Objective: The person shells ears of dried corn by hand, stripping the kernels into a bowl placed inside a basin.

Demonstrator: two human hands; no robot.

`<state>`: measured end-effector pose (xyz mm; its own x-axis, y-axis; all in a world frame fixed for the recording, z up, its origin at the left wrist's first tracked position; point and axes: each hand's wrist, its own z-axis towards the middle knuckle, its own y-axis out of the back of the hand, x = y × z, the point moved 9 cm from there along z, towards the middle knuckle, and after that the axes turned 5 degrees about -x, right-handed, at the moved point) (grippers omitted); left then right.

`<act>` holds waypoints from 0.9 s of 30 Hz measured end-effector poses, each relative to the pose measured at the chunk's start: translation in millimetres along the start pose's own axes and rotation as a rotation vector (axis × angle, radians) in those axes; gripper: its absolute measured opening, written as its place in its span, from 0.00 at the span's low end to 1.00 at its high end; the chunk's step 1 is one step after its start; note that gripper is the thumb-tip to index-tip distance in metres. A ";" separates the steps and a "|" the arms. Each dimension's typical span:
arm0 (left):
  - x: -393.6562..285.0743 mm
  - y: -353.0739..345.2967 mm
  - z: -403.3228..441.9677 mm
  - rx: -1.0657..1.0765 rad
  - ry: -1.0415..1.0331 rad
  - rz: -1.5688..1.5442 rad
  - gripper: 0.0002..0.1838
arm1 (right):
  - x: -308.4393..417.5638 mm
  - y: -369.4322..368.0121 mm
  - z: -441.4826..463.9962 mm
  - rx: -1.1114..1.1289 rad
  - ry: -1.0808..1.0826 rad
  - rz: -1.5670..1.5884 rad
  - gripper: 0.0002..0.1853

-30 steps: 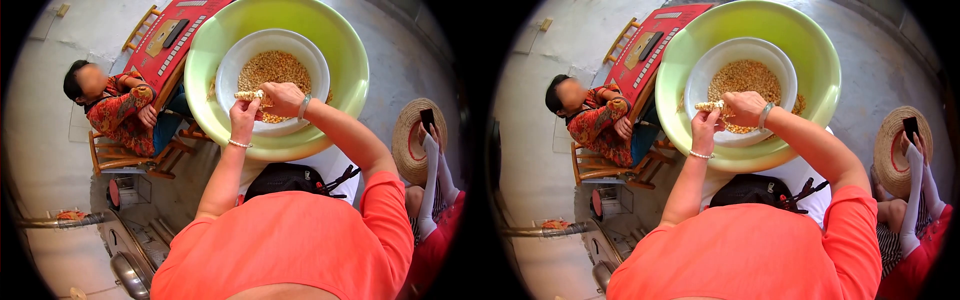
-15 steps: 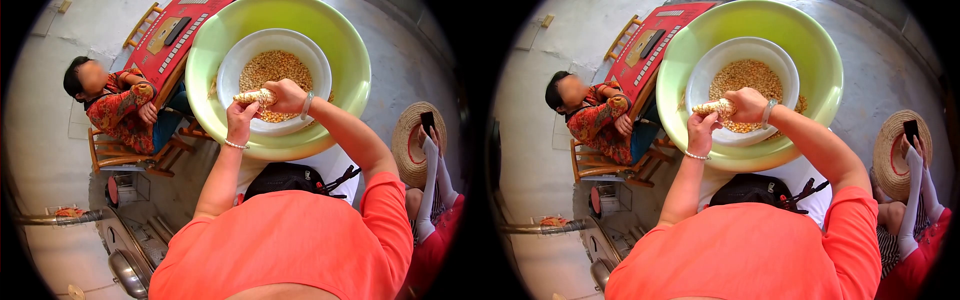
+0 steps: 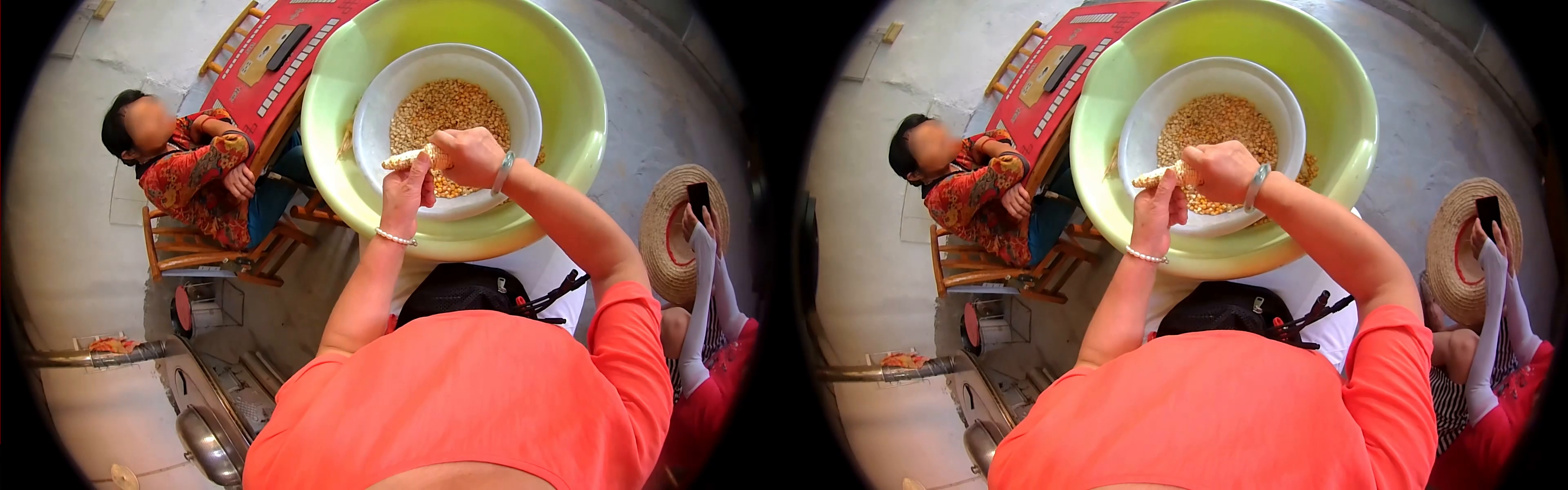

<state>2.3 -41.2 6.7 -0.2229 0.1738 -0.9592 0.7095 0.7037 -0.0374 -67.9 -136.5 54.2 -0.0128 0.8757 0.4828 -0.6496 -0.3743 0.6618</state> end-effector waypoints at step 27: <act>15.2 -0.1 9.6 0.099 -0.053 -0.054 0.18 | -3.9 -9.6 -2.0 0.121 -0.013 -0.037 0.13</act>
<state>5.3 -45.2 -10.6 -0.2289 0.0984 -0.9685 0.7606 0.6390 -0.1149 -63.1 -135.7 44.8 0.0196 0.8859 0.4635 -0.5531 -0.3766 0.7431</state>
